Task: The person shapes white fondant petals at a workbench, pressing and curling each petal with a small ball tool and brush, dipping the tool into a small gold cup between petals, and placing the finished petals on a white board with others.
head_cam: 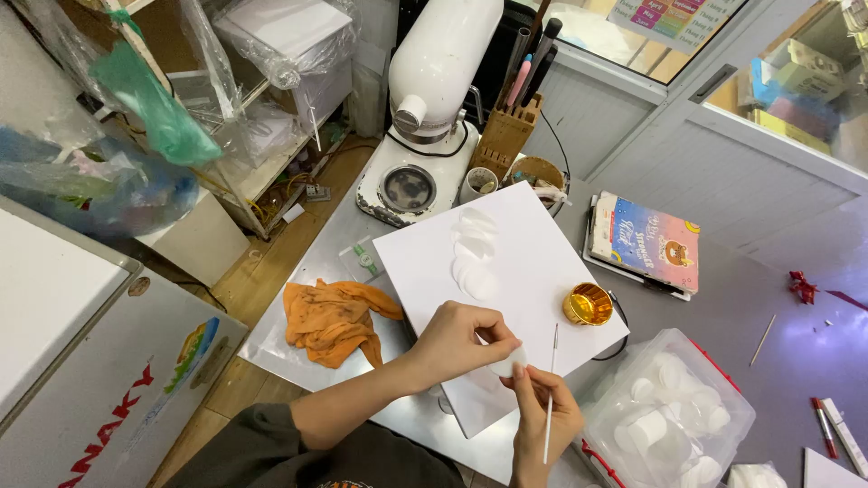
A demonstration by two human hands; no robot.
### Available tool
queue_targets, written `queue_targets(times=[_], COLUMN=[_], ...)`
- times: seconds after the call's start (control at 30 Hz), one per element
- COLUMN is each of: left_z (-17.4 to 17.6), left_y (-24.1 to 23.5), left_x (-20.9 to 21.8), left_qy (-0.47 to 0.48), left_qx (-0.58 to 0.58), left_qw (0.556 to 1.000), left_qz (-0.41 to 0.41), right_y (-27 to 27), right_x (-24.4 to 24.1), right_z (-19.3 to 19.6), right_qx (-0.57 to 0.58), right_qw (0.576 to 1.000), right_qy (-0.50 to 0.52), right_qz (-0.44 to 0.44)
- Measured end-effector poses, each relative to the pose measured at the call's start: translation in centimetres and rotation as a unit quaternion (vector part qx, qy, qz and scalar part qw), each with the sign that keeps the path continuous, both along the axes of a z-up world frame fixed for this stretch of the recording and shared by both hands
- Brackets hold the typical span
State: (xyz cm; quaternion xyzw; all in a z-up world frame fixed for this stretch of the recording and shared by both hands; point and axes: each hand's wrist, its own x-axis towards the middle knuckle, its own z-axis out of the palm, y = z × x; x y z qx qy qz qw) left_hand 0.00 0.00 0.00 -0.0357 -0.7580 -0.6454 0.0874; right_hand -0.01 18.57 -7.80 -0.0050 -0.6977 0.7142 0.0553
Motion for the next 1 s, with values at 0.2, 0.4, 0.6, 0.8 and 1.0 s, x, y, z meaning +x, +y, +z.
queue_targets(times=[0.2, 0.4, 0.6, 0.8, 1.0], left_z=[0.9, -1.6, -2.5, -2.0, -2.5], left_y=[0.5, -0.1, 0.0, -0.1, 0.1], left_x=[0.6, -0.4, -0.1, -0.2, 0.1], left_qy=[0.007, -0.033, -0.027, -0.016, 0.019], left_qx=[-0.040, 0.113, 0.083, 0.088, 0.045], left_qw=[0.999, 0.991, 0.993, 0.992, 0.995], left_qz=[0.003, -0.059, -0.075, -0.088, -0.086], right_y=[-1.3, 1.2, 0.7, 0.4, 0.1], right_x=[0.6, -0.9, 0.5, 0.9, 1.1], right_z=[2.3, -2.9, -1.1, 1.2, 1.5], right_qx=[0.079, -0.121, 0.015, 0.187, 0.194], right_qw=[0.996, 0.990, 0.996, 0.971, 0.975], right_qy=[0.006, 0.070, 0.086, 0.150, 0.101], right_qz=[-0.032, -0.010, -0.010, 0.018, 0.025])
